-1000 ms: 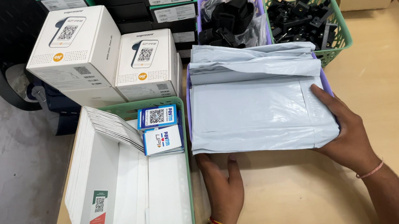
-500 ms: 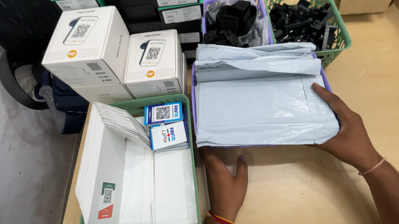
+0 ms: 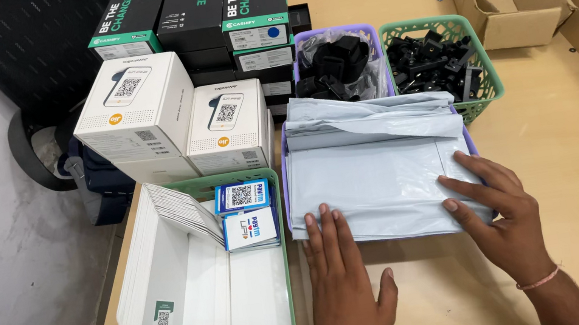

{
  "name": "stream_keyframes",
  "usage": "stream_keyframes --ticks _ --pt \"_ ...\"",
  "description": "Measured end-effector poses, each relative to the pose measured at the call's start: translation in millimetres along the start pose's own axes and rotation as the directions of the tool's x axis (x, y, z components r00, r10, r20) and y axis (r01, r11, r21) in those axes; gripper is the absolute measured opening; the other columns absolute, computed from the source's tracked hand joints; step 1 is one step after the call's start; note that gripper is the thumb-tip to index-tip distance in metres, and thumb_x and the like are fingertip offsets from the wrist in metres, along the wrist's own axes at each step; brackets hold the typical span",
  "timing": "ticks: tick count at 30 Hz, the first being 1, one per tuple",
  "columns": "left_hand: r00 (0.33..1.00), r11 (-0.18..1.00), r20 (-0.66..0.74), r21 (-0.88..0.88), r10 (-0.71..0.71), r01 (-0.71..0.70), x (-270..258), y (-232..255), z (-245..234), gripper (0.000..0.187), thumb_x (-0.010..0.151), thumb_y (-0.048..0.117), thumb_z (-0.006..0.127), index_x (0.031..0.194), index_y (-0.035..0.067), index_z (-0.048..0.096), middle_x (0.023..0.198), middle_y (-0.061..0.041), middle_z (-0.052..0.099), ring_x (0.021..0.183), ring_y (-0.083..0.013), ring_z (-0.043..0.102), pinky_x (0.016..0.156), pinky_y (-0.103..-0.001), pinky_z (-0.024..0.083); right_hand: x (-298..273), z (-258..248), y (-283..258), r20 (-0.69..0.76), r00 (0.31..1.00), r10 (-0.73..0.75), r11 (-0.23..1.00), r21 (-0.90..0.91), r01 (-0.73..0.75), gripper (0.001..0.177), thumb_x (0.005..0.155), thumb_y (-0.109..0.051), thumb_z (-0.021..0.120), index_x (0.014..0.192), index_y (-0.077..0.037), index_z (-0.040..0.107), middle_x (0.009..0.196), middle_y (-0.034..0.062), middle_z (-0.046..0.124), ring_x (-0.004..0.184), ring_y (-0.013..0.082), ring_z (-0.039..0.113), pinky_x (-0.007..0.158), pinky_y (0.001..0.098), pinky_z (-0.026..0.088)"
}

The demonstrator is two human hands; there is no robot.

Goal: The person sorts through various payment cards and QR code labels, placing them into a green basket, and then reaches into a purple basket to handle several black straps.

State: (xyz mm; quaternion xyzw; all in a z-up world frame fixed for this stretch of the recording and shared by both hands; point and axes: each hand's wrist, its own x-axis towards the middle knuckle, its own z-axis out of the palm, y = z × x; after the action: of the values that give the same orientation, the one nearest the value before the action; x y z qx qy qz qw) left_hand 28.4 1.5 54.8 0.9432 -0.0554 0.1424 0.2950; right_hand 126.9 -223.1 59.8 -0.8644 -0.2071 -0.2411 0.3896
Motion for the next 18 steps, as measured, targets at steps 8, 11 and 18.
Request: stream_keyframes --ticks 8,11,18 --pt "1.0 0.999 -0.011 0.047 -0.021 0.021 4.3 -2.4 4.6 0.097 0.084 0.025 0.073 0.154 -0.01 0.017 0.162 -0.029 0.018 0.153 -0.0465 0.008 0.118 -0.065 0.009 1.2 8.3 -3.4 -0.061 0.998 -0.001 1.0 -0.028 -0.001 0.025 0.091 -0.015 0.075 0.116 -0.014 0.078 0.138 0.0086 0.069 0.135 0.0304 0.06 0.113 0.0406 0.047" --pt "1.0 0.991 -0.011 0.133 -0.019 0.02 4.6 -6.4 2.9 0.096 0.081 0.028 0.074 0.154 -0.005 0.022 0.16 -0.024 0.023 0.151 -0.04 0.013 0.115 -0.069 0.009 -1.4 4.5 -13.3 -0.029 0.999 -0.028 0.999 -0.034 0.027 0.031 0.095 -0.019 0.07 0.125 -0.017 0.074 0.147 0.008 0.064 0.139 0.0306 0.056 0.118 0.0442 0.042" --pt "0.997 0.987 -0.076 0.163 0.0 0.012 3.9 -4.9 -2.3 0.092 0.081 0.028 0.074 0.155 -0.001 0.029 0.163 -0.02 0.028 0.154 -0.0348 0.018 0.116 -0.068 0.014 -26.4 13.3 -46.0 0.135 0.976 -0.173 0.947 -0.25 0.202 0.053 0.079 -0.036 0.076 0.13 -0.024 0.068 0.145 0.0053 0.061 0.14 0.0235 0.051 0.123 0.0536 0.019"
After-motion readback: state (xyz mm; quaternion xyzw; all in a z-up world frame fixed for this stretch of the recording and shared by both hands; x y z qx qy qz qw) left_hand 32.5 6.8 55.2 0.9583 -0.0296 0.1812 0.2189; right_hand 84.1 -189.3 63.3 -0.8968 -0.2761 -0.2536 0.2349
